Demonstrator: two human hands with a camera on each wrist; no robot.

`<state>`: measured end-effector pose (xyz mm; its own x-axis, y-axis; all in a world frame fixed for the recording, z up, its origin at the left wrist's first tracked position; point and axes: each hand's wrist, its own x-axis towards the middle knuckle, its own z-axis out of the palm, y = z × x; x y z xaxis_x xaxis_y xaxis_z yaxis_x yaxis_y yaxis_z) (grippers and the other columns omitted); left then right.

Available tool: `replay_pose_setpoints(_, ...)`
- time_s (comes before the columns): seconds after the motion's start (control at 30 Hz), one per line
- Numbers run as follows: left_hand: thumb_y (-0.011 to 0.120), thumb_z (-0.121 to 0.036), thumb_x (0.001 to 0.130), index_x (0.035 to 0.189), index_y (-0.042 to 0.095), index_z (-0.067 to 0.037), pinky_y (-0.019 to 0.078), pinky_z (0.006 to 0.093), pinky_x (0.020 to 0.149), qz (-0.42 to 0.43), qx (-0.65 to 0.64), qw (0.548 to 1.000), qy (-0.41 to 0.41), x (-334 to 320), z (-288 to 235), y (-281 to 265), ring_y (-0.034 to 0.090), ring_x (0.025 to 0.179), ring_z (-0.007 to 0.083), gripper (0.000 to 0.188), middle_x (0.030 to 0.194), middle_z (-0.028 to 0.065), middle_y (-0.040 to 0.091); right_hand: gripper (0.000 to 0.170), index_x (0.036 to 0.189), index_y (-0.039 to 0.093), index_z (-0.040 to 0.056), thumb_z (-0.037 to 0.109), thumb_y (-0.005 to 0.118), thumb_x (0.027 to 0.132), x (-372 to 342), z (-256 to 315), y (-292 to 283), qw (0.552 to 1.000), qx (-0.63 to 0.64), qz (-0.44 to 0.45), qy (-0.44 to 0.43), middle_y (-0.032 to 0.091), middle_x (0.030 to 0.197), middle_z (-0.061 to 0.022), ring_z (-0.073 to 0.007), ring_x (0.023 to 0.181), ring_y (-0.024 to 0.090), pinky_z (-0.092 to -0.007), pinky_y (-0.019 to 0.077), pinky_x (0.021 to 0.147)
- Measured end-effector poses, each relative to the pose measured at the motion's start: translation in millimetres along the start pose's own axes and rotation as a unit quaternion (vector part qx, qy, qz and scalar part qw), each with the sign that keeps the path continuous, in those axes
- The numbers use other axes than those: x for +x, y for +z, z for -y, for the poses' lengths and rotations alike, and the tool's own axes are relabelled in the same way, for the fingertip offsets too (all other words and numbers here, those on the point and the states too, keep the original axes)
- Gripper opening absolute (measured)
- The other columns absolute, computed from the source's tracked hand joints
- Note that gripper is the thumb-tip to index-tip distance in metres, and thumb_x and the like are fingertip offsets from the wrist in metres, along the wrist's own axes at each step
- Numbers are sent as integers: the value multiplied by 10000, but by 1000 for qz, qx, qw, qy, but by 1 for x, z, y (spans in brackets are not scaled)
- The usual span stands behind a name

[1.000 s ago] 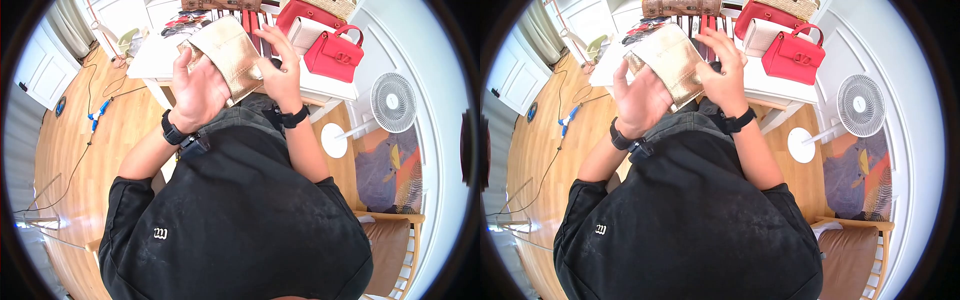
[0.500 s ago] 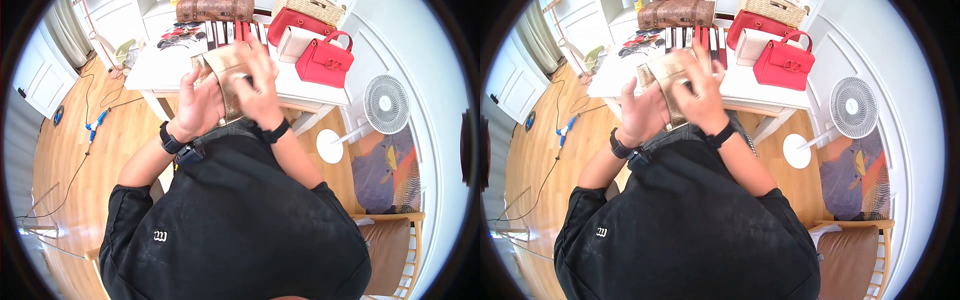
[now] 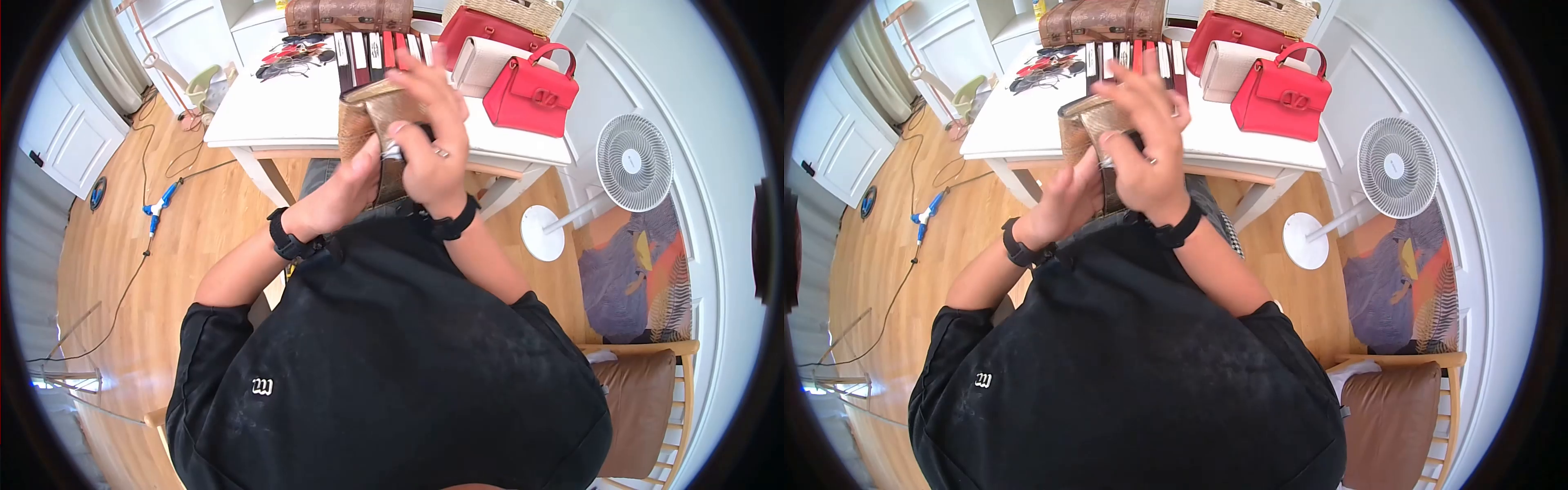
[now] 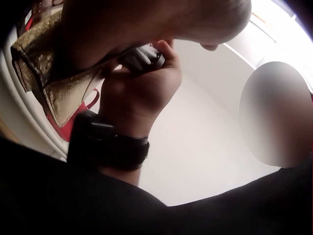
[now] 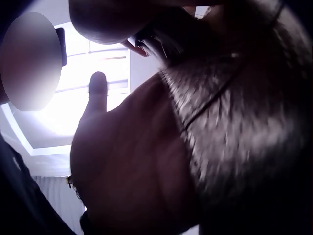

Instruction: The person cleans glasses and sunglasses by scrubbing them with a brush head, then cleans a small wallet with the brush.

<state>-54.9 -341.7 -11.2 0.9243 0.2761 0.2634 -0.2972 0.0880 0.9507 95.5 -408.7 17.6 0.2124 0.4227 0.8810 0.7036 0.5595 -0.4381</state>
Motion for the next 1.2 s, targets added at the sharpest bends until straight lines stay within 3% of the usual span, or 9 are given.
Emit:
replay_pose_setpoints(0.17, 433, -963, 829, 1641, -72, 82, 130, 389, 1275, 104, 184, 977, 40, 0, -15, -10, 85, 1599, 247, 1417, 1726, 189, 55, 441, 1203, 743, 89, 112, 634, 777, 11, -23, -18, 987, -137, -88, -17, 625, 1464, -137, -366, 1547, 361, -414, 149, 1189)
replay_pose_setpoints(0.27, 462, -848, 932, 1611, -9, 151, 132, 402, 1284, 107, 216, 967, 86, -2, -2, -13, 98, 1606, 334, 1297, 1702, 280, 97, 407, 1165, 758, 83, 105, 619, 783, 11, -18, -11, 995, 31, -96, -25, 631, 1461, -135, -394, 1548, 356, -433, 166, 1193)
replay_pose_setpoints(0.47, 525, -834, 914, 1619, 64, 132, 142, 416, 1286, 135, 185, 972, 52, -3, -6, -14, 124, 1606, 340, 1282, 1694, 285, 146, 362, 1093, 790, 89, 119, 592, 790, 15, 4, -24, 995, 10, 38, -94, 669, 1421, -117, -390, 1547, 370, -434, 156, 1193)
replay_pose_setpoints(0.63, 539, -939, 801, 1661, -18, 40, 141, 411, 1289, 115, 103, 988, -5, -2, -13, -2, 119, 1607, 271, 1416, 1735, 175, 51, 245, 952, 774, 36, 32, 588, 793, 16, -30, -21, 990, 67, -123, -34, 758, 1205, -127, -397, 1401, 538, -488, 356, 1171)
replay_pose_setpoints(0.73, 474, -920, 856, 1683, -6, -28, 164, 433, 1287, 119, -12, 992, -42, -4, -5, -2, 137, 1604, 263, 1308, 1740, 154, 62, 264, 954, 761, 23, -3, 546, 803, 9, 5, -12, 998, -25, 8, -65, 758, 1194, -128, -324, 1343, 589, -455, 390, 1140)
replay_pose_setpoints(0.83, 364, -761, 1022, 1647, 38, 83, 107, 409, 1296, 162, 57, 985, -4, -10, 2, -15, 87, 1613, 273, 1100, 1728, 197, 124, 245, 927, 755, 41, 5, 548, 802, 8, 12, -9, 978, 26, 128, -162, 777, 1117, -112, -321, 1250, 646, -419, 417, 1082)
replay_pose_setpoints(1.0, 295, -790, 1018, 1640, 80, 105, 88, 396, 1289, 102, 152, 978, 98, -3, 4, -15, 77, 1615, 293, 1111, 1728, 213, 126, 215, 897, 753, 51, -18, 572, 804, 22, -27, -31, 994, -41, -29, -102, 785, 1060, -84, -297, 1149, 674, -401, 432, 1045)
replay_pose_setpoints(1.13, 299, -785, 1022, 1639, 78, 105, 91, 398, 1291, 109, 178, 975, 73, -5, 12, -24, 72, 1617, 300, 1105, 1728, 218, 126, 267, 962, 742, -7, -23, 524, 807, 14, -14, -20, 994, 35, -28, -98, 780, 1068, -132, -322, 1179, 676, -424, 461, 1062)
replay_pose_setpoints(1.2, 304, -781, 1023, 1638, 76, 106, 94, 402, 1292, 117, 197, 972, 46, -12, 13, -26, 72, 1618, 304, 1103, 1728, 220, 124, 287, 1011, 751, 6, 33, 550, 807, 9, 5, -12, 987, 52, 74, -131, 784, 1081, -119, -309, 1193, 673, -435, 424, 1096)
